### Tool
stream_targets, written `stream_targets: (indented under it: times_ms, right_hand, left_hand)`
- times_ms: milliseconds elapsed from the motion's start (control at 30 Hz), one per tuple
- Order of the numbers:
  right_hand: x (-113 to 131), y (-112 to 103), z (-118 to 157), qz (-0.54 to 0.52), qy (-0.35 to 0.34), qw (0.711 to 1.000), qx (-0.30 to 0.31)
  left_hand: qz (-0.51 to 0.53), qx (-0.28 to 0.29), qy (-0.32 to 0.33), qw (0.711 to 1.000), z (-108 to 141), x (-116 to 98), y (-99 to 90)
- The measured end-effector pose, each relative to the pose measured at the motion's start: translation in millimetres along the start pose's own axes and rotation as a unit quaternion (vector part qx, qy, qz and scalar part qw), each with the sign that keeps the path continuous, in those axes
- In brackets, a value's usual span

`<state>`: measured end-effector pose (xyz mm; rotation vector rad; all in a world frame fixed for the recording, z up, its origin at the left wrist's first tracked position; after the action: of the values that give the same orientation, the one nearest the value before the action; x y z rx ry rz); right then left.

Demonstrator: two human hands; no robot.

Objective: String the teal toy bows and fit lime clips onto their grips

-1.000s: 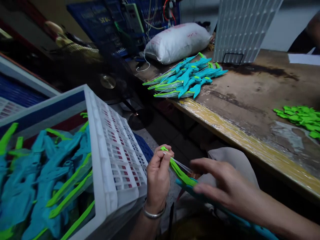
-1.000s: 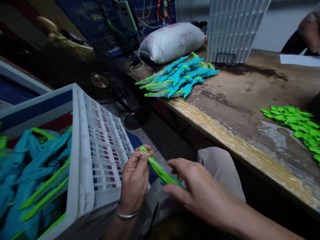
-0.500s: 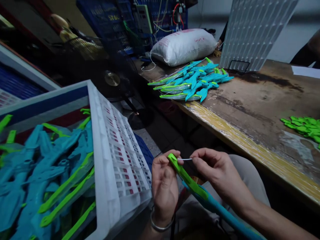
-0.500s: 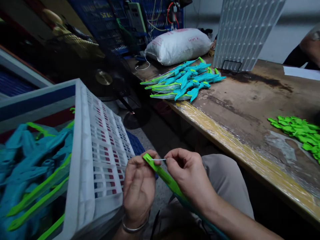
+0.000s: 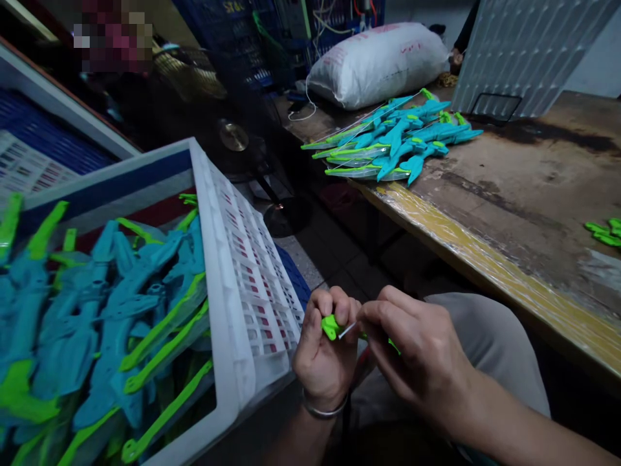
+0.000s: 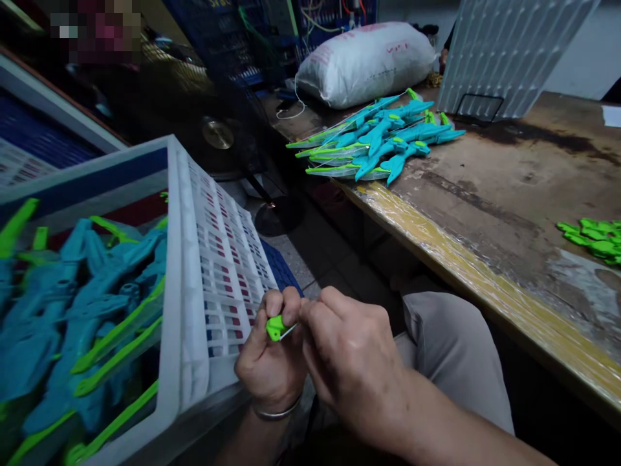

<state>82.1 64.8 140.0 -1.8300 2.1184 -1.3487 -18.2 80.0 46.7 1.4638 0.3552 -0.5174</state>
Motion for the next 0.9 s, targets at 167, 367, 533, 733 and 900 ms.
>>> stream_targets:
  times_ms: [167, 367, 533, 733, 900]
  right_hand:
    - [1.8, 5.1, 0.9, 0.023, -0.006, 1.000, -0.008]
    - [4.3, 7.2, 3.5, 0.052, -0.019, 0.998, -0.019]
    - [9.3, 11.0, 1.9, 0.041, -0.035, 0.998, -0.018]
    - [16.9, 16.9, -0.1, 0.016, -0.093, 0.996, -0.001]
    - [17.0, 18.4, -1.4, 0.114, -0.123, 0.985, 0.027]
  left_hand:
    - [0.018, 0.027, -0.004, 0.999, 0.9, 2.2, 4.2]
    - [0.027, 0.042, -0.011, 0.999, 1.8, 4.4, 5.5]
    - [0.028, 0.040, -0.013, 0.999, 2.1, 4.9, 5.0]
    - [0.009, 0.029, -0.042, 0.999, 2.3, 7.0, 3.4]
    - [-0.044, -0.015, -0.080, 0.996, -0.8, 8.8, 1.1]
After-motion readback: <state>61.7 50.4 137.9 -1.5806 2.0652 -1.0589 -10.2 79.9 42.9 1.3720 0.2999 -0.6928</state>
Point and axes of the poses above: each hand's wrist, its own z-axis away from the middle knuckle, its own y-axis out of the palm, x = y × z, the point moved 9 cm from there along -z, towards the middle knuckle, and after that the axes turned 13 degrees about -y, right-handed, at the moved point
